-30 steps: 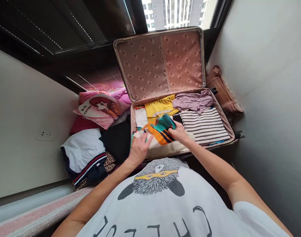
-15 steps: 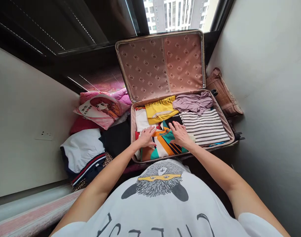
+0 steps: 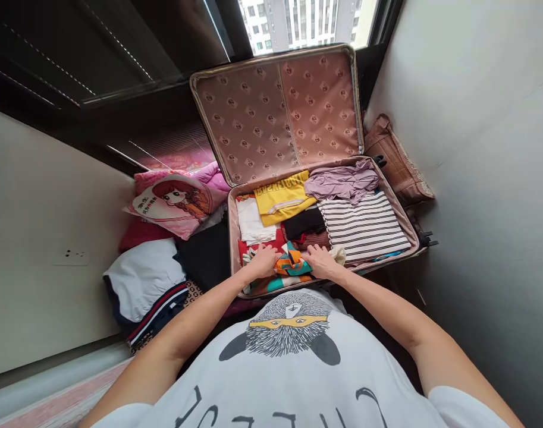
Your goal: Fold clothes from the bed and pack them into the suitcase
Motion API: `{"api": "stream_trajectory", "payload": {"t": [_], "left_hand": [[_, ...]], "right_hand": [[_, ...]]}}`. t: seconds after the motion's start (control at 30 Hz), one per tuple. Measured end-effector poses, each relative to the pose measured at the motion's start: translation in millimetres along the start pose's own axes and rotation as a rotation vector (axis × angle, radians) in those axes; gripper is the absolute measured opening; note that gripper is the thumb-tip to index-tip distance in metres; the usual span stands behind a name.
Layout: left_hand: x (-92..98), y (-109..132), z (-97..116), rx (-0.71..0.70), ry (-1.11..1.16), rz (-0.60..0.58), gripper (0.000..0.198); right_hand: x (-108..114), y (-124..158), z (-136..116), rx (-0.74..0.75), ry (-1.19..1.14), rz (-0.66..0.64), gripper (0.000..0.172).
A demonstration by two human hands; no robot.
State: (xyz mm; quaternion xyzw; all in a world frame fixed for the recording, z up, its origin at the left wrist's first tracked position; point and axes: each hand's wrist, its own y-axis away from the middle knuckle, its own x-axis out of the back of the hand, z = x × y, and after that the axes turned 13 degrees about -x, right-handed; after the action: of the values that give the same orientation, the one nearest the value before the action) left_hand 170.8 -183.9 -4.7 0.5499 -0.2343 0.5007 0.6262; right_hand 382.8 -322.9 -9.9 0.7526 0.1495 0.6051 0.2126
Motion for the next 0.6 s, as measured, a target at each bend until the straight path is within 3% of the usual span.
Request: {"api": "stream_trajectory", "payload": {"t": [0.13,0.33,0.43,0.5,0.6], "left_hand": [[-2.1,18,4,0.017,0.056,-0.035,0.067],[12.7,29,9,0.039,0.175,-0.028,0.067],[32.9,45,1,0.035,0.264,0.095,0.072],[50.2,64,-8,0.008,0.344,0.216,0.065],[78.6,107,-20,0.027,0.401,0.408,0.051]], "right_hand": [[6,1,3,0.04,-0.071,-0.083,0.068],[36,10,-2,-0.036,-0.262,-0.073,0.061],[75,7,0,0.005,-0.253,-0.054,0.054],[111,2,-5,0.096,-0.2,-0.045,0.047],[172,-9,-32,0.227,-0.079,0.024,0.038]]}}
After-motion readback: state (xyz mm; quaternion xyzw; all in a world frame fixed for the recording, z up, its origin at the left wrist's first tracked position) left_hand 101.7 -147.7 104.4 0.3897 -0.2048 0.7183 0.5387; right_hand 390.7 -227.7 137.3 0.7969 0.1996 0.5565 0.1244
